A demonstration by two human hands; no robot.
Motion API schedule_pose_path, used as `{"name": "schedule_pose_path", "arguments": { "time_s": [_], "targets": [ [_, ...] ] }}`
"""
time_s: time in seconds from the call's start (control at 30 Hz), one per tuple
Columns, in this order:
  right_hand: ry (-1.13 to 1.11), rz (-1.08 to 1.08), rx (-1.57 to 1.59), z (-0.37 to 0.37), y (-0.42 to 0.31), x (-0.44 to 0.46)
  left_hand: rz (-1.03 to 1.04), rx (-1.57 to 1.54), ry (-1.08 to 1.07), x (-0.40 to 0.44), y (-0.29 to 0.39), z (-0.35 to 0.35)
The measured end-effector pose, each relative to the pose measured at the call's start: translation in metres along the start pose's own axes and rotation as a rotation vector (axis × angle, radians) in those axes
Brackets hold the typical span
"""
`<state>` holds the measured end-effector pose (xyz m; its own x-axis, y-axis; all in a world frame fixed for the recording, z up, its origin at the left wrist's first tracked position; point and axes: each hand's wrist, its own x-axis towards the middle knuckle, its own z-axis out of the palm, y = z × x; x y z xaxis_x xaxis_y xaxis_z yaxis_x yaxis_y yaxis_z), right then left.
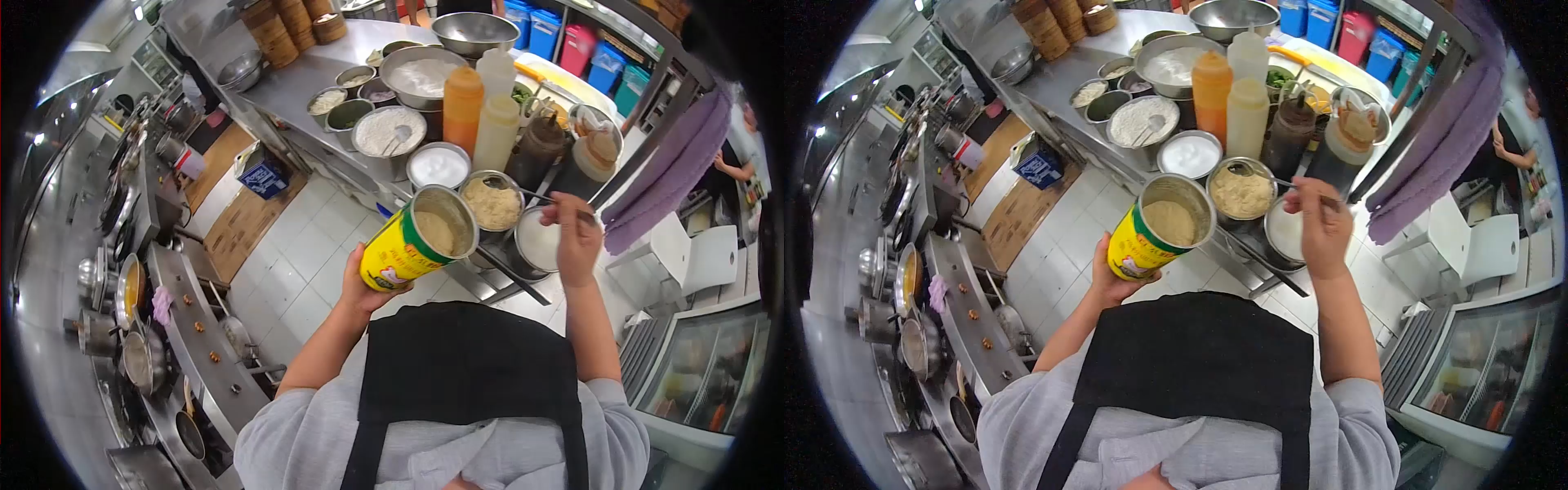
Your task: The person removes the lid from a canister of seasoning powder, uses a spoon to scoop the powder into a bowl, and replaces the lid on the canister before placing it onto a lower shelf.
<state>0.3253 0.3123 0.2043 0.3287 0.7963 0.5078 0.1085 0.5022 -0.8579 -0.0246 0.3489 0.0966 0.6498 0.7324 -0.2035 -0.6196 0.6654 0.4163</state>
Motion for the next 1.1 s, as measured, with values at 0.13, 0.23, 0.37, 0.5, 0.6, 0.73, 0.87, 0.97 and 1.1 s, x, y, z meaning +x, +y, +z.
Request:
{"name": "schedule_pose_path", "arguments": {
  "time_s": [0.13, 0.23, 0.37, 0.5, 0.6, 0.73, 0.87, 0.97, 1.1],
  "targets": [
    [-0.028, -0.024, 0.083, -0.001, -0.043, 0.001, 0.006, -0.014, -0.007, 0.009, 0.0, 0.017],
    [-0.188, 0.014, 0.115, 0.009, -0.064, -0.007, 0.004, 0.005, -0.009, 0.012, -0.002, 0.022],
    [-0.468, -0.292, -0.262, 0.023, -0.057, 0.005, 0.003, 0.112, 0.054, 0.013, -0.004, 0.024],
    [-0.555, -0.263, -0.306, 0.026, -0.045, 0.005, 0.022, 0.145, 0.054, 0.011, -0.006, 0.038],
    [-0.43, 0.063, -0.092, 0.03, -0.026, -0.009, 0.03, 0.174, 0.108, 0.009, -0.007, 0.045],
    [-0.271, 0.47, 0.184, 0.036, -0.024, -0.01, 0.038, 0.182, 0.127, 0.011, -0.009, 0.045],
    [-0.232, 0.606, 0.171, 0.032, -0.014, 0.001, 0.028, 0.131, 0.133, 0.015, -0.009, 0.038],
    [-0.175, 0.62, 0.228, 0.029, -0.012, 0.009, 0.008, 0.114, 0.127, 0.017, -0.008, 0.037],
    [-0.129, 0.61, 0.289, 0.024, -0.015, 0.02, -0.015, 0.062, 0.016, 0.021, -0.009, 0.035]
  ]
}}
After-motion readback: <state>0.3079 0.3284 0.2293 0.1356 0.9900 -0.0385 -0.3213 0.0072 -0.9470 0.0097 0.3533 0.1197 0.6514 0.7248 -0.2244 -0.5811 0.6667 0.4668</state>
